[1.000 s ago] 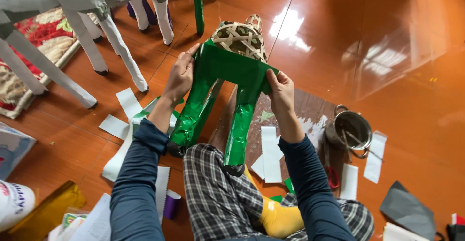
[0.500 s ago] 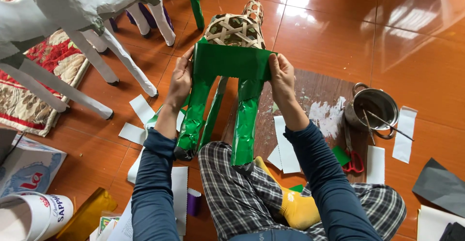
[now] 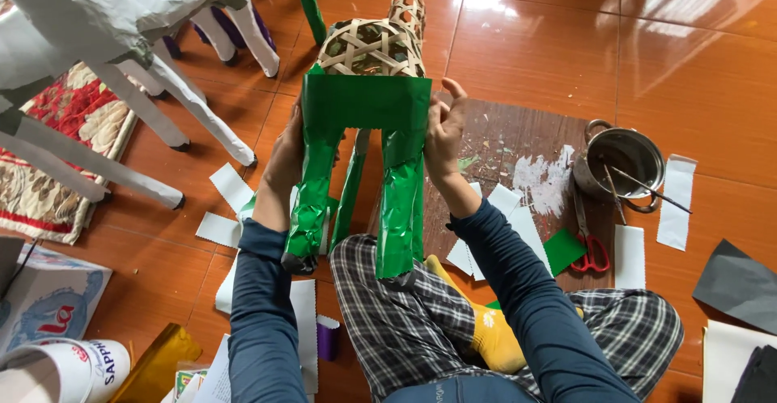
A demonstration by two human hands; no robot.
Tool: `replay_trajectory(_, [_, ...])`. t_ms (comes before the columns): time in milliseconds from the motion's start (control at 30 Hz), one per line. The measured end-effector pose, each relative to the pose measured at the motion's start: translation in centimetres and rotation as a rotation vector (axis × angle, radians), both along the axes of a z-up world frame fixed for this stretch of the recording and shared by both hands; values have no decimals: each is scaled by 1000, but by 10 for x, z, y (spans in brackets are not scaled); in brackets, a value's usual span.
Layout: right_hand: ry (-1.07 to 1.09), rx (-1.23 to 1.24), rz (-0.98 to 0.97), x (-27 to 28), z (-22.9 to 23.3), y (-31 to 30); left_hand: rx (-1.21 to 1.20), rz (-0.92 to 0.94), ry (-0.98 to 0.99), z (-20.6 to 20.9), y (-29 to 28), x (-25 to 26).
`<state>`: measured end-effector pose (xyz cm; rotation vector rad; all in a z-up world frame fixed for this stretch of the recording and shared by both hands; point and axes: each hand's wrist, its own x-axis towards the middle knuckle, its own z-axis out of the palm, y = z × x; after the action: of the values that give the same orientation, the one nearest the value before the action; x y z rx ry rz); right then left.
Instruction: Applying green adhesive tape to a giraffe-shaped structure
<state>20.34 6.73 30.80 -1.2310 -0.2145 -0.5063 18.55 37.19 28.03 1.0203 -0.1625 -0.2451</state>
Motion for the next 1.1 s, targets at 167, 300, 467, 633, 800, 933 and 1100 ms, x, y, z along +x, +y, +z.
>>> replay_trajectory(167, [14, -167, 52, -13, -22, -22, -9, 27, -34, -4, 5, -18])
replay_trajectory(300, [94, -406, 287, -24, -9, -30, 96, 168, 21, -12, -2, -93])
replay_trajectory(467, [160, -30, 481, -24, -24, -10, 239, 329, 79, -3, -2, -231])
replay_trajectory(633, [200, 170, 406, -28, -58, -3, 380, 375, 114, -42, 16, -359])
replay_trajectory(800, [444, 532, 705, -46, -67, -35, 549, 315, 122, -48, 26, -385])
replay_trajectory(933, [519, 380, 572, -93, -131, -137, 668, 356, 96, -38, -106, -297])
replay_trajectory(1100, [1031, -13, 102, -165, -281, -242, 496, -417, 179, -53, -282, -223])
